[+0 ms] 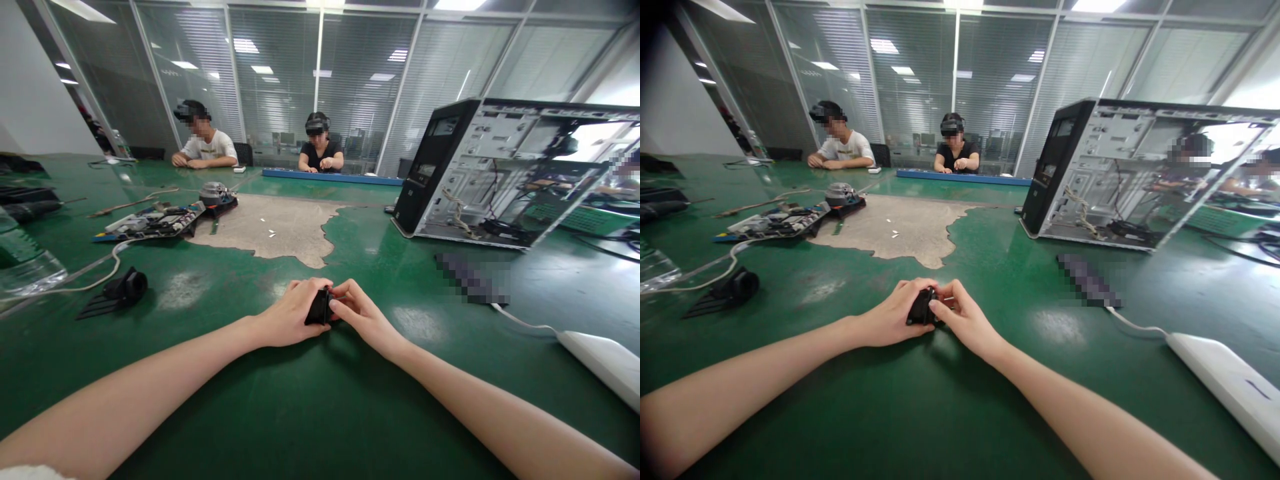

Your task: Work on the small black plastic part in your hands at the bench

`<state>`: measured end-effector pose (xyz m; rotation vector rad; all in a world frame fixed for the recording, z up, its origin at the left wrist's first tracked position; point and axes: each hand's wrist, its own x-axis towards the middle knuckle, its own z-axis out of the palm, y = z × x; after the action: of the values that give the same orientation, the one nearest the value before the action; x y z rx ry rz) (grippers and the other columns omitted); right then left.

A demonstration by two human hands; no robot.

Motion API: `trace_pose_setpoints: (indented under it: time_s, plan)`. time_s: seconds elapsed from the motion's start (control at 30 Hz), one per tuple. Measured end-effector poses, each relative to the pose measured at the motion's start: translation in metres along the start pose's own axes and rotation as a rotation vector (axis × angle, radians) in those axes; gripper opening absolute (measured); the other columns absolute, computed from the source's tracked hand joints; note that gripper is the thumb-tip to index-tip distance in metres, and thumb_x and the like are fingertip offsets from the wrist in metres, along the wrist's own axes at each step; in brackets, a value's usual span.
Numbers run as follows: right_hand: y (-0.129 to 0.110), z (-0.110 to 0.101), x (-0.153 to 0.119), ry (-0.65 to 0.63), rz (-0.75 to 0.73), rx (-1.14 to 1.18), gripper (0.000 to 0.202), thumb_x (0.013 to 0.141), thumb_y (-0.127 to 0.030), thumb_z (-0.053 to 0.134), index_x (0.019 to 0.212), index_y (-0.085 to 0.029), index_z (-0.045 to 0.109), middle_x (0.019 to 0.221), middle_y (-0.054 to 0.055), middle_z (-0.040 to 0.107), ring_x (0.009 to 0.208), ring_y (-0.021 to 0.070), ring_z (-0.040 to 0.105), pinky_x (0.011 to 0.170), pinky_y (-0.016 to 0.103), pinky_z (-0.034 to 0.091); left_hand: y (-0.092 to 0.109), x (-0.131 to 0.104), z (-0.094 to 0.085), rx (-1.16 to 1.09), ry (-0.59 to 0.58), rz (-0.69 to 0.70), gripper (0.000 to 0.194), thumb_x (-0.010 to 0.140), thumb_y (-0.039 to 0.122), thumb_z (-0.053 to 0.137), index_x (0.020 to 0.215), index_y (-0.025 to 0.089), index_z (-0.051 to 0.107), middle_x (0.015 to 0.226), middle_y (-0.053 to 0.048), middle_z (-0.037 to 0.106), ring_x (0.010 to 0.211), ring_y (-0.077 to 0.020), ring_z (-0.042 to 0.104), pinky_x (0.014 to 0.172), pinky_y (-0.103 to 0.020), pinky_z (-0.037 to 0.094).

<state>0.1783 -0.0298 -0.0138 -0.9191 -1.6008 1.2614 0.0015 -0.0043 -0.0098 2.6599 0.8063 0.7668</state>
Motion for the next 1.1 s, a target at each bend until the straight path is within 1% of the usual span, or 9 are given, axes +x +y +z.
trace_pose_setpoints:
  time_s: [0.2,0.33,0.37,0.47,0.67,0.83,0.93,1.03,1.1]
  plan:
    - [0.0065,-0.0017,0.0043,0.037,0.037,-0.04,0.024,0.076,-0.037,0.057,0.09,-0.022,0.045,0.087,0.001,0.053,0.08,0.0142,0.054,0.069,0.031,0.046,0.0013,0.0001,-0.0003,-0.008,0.003,-0.007,0.059,0.071,0.03,0.061,0.119,0.022,0.026,0.114,-0.007,0.046,0.104,-0.023,0.045,0.088,-0.038,0.032]
    - [0.0035,-0.0021,0.0025,0.008,0.023,-0.045,0.021,0.076,-0.034,0.057,0.088,-0.021,0.045,0.089,0.001,0.053,0.082,0.0144,0.054,0.071,0.031,0.046,0.0012,0.0002,-0.0006,-0.007,0.003,0.001,0.058,0.071,0.029,0.061,0.118,0.022,0.027,0.113,-0.007,0.046,0.104,-0.0229,0.045,0.088,-0.038,0.033]
    - [0.0023,-0.0019,0.0015,-0.006,0.004,-0.04,0.021,0.076,-0.032,0.058,0.087,-0.021,0.045,0.09,0.001,0.052,0.086,0.0148,0.053,0.073,0.031,0.046,0.0009,0.0001,-0.0006,-0.007,0.002,0.002,0.058,0.071,0.029,0.061,0.118,0.022,0.027,0.113,-0.007,0.046,0.103,-0.0228,0.045,0.088,-0.038,0.033]
    - [-0.0001,-0.0006,-0.001,-0.032,-0.027,-0.019,0.025,0.074,-0.029,0.062,0.087,-0.022,0.042,0.092,0.001,0.051,0.093,0.016,0.052,0.071,0.029,0.046,-0.0004,-0.0003,-0.0001,-0.009,-0.001,-0.002,0.058,0.072,0.029,0.06,0.118,0.022,0.027,0.114,-0.007,0.045,0.103,-0.0225,0.045,0.087,-0.038,0.034]
    - [0.0035,0.0007,0.0016,0.007,-0.012,-0.008,0.022,0.077,-0.037,0.056,0.087,-0.022,0.043,0.086,0.0,0.053,0.081,0.0135,0.054,0.071,0.03,0.045,0.0001,-0.0001,0.0007,-0.007,-0.005,-0.02,0.059,0.071,0.03,0.061,0.119,0.021,0.027,0.115,-0.008,0.045,0.104,-0.0231,0.044,0.088,-0.039,0.033]
    - [0.0041,-0.0007,0.0024,0.018,0.036,-0.056,0.026,0.077,-0.036,0.056,0.095,-0.021,0.044,0.089,0.002,0.053,0.083,0.0151,0.054,0.072,0.032,0.045,0.001,0.0003,0.0001,-0.007,-0.006,-0.024,0.06,0.072,0.03,0.061,0.119,0.022,0.026,0.114,-0.008,0.046,0.103,-0.023,0.045,0.087,-0.038,0.034]
    - [0.0015,-0.0011,0.0002,-0.018,-0.004,-0.054,0.021,0.077,-0.032,0.057,0.091,-0.021,0.045,0.089,0.001,0.053,0.087,0.0152,0.053,0.074,0.031,0.045,0.0002,0.0001,0.0002,-0.007,-0.007,-0.014,0.059,0.072,0.029,0.061,0.119,0.022,0.025,0.114,-0.007,0.045,0.103,-0.0226,0.045,0.088,-0.038,0.033]
    - [0.0002,-0.0012,-0.0016,-0.042,-0.04,-0.036,0.021,0.075,-0.028,0.06,0.088,-0.022,0.044,0.092,0.001,0.051,0.093,0.0155,0.051,0.071,0.027,0.046,-0.0008,0.0,0.0004,-0.003,-0.007,0.001,0.058,0.073,0.028,0.06,0.119,0.022,0.025,0.114,-0.007,0.045,0.103,-0.0219,0.045,0.088,-0.038,0.033]
    - [0.0011,-0.0011,-0.0015,-0.037,-0.043,-0.03,0.019,0.077,-0.028,0.058,0.087,-0.022,0.044,0.091,0.0,0.051,0.091,0.0147,0.051,0.07,0.027,0.046,-0.0012,0.0,0.0005,0.005,-0.006,0.004,0.058,0.072,0.028,0.06,0.118,0.022,0.025,0.114,-0.007,0.045,0.104,-0.0218,0.045,0.088,-0.038,0.033]
